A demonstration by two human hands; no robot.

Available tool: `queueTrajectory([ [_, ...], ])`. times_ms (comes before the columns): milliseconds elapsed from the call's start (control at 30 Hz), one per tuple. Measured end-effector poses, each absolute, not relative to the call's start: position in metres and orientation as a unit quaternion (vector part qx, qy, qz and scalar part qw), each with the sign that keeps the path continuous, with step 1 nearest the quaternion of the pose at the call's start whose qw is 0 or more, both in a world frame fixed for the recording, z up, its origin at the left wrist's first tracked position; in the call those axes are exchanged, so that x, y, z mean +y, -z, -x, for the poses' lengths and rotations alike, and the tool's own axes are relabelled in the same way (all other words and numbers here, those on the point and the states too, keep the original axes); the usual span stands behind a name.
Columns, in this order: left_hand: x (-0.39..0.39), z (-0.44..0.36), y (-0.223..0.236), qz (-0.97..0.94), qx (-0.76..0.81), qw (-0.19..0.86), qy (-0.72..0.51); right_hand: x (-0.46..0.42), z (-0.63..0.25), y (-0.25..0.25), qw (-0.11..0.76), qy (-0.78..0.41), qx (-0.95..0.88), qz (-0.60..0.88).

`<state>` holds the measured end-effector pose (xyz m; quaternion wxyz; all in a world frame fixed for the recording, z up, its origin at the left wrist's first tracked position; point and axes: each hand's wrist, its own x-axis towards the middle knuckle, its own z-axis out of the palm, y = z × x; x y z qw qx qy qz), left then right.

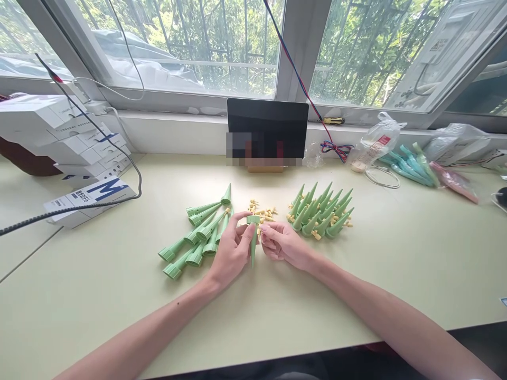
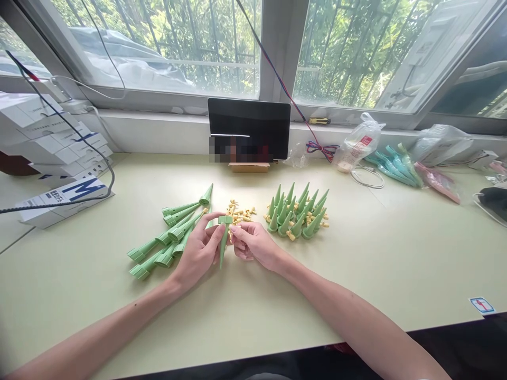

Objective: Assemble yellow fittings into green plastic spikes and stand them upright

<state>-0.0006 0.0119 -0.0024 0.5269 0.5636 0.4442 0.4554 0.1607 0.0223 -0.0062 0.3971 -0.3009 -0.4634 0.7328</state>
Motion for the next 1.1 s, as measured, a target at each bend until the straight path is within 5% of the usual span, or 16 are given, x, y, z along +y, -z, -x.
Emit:
queueTrajectory([
  [367,0.013,0.000,0.002,-0.554,0.463,0.518,-0.459,0.021,-0.161,0.009,0.391,-0.640,-0.566,0.343],
  [800,0.011,0.000,-0.005,-0.533,0.480,0.529,-0.452,0.027,-0.168,0.028,0.379,-0.084,-0.840,0.381],
  [933,0.011,0.000,-0.005,-0.533,0.482,0.527,-0.454,0.027,-0.169,0.027,0.367,-0.069,-0.845,0.384],
  [1100,0.012,0.000,0.000,-0.538,0.481,0.525,-0.451,0.027,-0.167,0.029,0.399,-0.193,-0.807,0.391],
])
